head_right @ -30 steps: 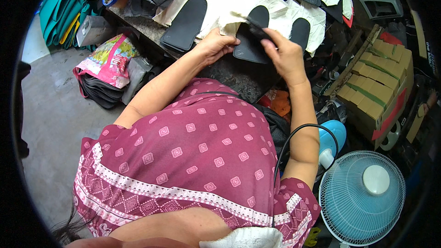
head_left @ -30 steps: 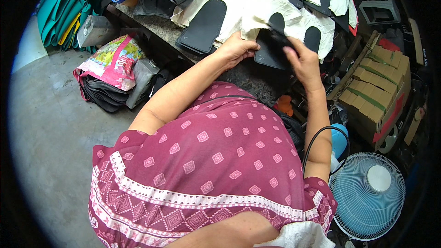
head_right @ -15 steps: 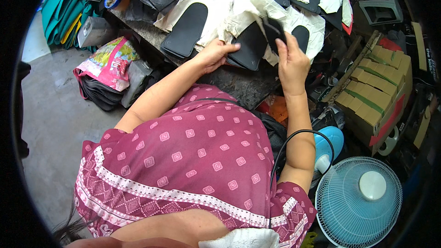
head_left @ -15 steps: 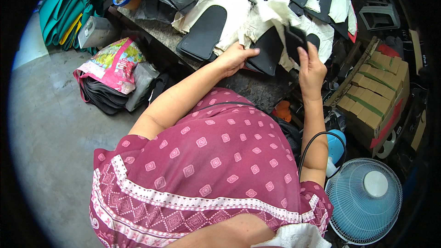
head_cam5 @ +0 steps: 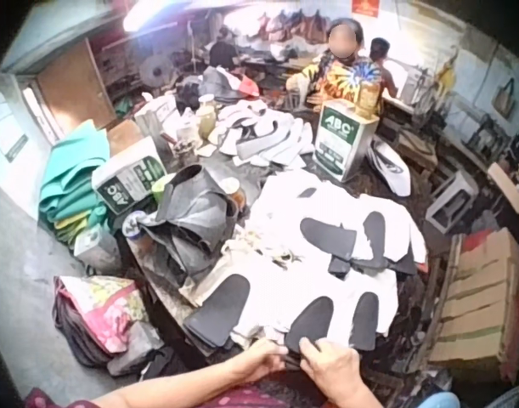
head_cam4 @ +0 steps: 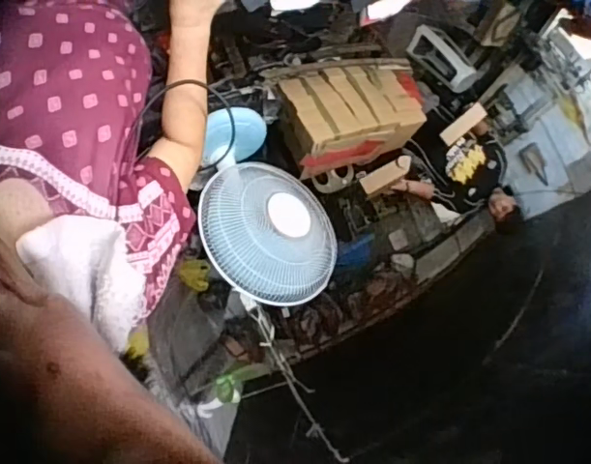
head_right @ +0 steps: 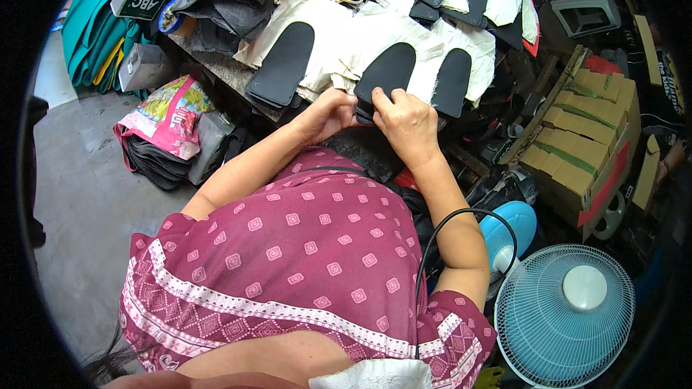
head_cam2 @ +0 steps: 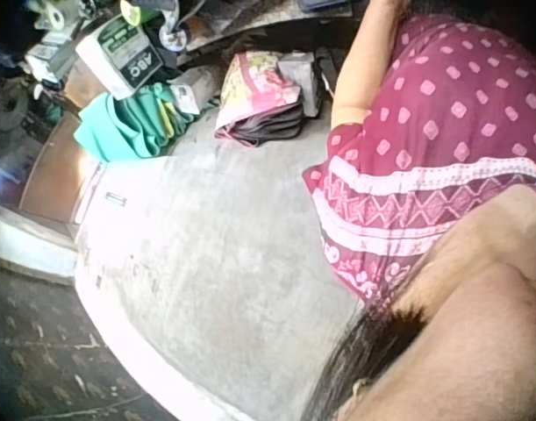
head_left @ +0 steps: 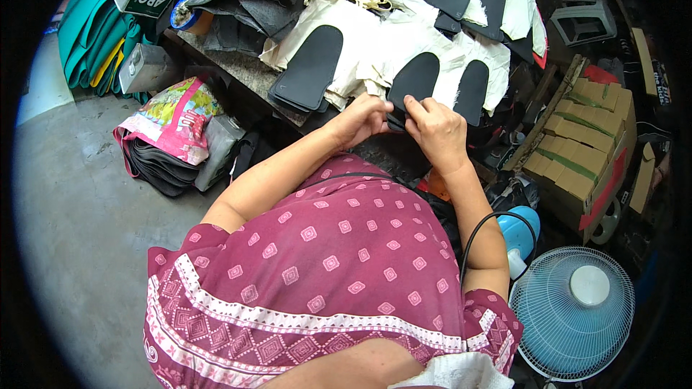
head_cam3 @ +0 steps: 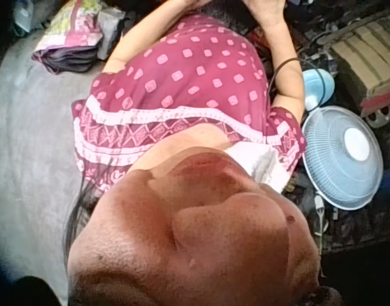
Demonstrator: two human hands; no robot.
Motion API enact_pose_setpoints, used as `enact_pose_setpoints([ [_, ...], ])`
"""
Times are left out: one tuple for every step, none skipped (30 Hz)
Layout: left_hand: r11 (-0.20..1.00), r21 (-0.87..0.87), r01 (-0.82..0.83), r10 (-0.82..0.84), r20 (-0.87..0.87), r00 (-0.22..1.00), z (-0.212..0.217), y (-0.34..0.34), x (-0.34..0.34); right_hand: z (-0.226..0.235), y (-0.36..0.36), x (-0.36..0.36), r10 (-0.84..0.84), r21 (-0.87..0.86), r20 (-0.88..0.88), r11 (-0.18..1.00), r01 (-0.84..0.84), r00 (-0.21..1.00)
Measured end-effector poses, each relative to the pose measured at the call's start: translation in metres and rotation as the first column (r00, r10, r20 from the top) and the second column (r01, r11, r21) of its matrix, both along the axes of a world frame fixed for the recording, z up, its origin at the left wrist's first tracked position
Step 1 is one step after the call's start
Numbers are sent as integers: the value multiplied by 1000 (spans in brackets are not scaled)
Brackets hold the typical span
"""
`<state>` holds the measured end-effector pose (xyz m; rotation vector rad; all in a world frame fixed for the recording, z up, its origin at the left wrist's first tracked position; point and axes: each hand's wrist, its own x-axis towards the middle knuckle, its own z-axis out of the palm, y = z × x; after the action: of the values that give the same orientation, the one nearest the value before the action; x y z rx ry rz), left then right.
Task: The person repeatedly picks up black shoe insoles from a pile, separates them from white paper or fabric, and restacks them on the table. The hands handle the insoles one at a time, turning and aligning them while organizing the pile.
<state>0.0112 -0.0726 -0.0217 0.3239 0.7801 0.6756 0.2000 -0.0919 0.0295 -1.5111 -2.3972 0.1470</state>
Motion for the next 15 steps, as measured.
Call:
enact_pose_setpoints([
  [999, 12, -30, 27, 162, 986, 2, 1, -3, 4, -1, 0, 15, -35, -6, 999, -15, 1000],
  [996, -36, -76, 82, 217, 973, 4, -1, -2, 7, -2, 0, 37, -64, -18, 997, -38, 999],
  [999, -50, -18, 15, -65, 998, 6, 1, -4, 10, -3, 0, 64, -83, -39, 994, -67, 997],
  [999, -33, 34, -42, -282, 958, 7, 2, -6, 12, -2, 1, 66, -161, -117, 983, -84, 991],
  [992, 116, 55, -14, -328, 945, 7, 0, -6, 12, -1, 4, 62, -226, -200, 968, -108, 978],
  [988, 150, 31, 24, -349, 937, 7, -2, -7, 12, 2, 8, 60, -283, -282, 948, -143, 958],
  [983, 184, 9, 61, -368, 928, 7, -5, -9, 11, 5, 14, -122, -465, -300, 884, -33, 946],
  [974, 227, -10, 97, -373, 923, 6, -7, -12, 9, 11, 20, -317, -571, -251, 812, 125, 915],
  [971, 237, -23, 107, -347, 932, 5, -8, -16, 7, 15, 27, -402, -607, -174, 763, 224, 899],
  [973, 231, -2, 80, -332, 940, 5, -10, -21, 3, 19, 33, -501, -636, -68, 688, 349, 863],
  [973, 228, 19, 54, -309, 949, 4, -11, -27, 0, 22, 37, -513, -669, 33, 626, 400, 858],
  [979, 201, 37, 28, -312, 950, 2, -12, -30, -5, 21, 34, -648, -773, -255, 583, 252, 718],
  [976, 218, -7, 43, -159, 986, 0, -16, -32, -6, 19, 38, -732, -845, -446, 534, 27, 515],
  [985, 173, 25, 5, -173, 985, -2, -16, -34, -8, 15, 38, -831, -878, -478, 443, -180, 287],
  [990, 134, 52, -29, -168, 985, -4, -16, -36, -11, 12, 39, -854, -865, -482, 430, -258, 193],
])
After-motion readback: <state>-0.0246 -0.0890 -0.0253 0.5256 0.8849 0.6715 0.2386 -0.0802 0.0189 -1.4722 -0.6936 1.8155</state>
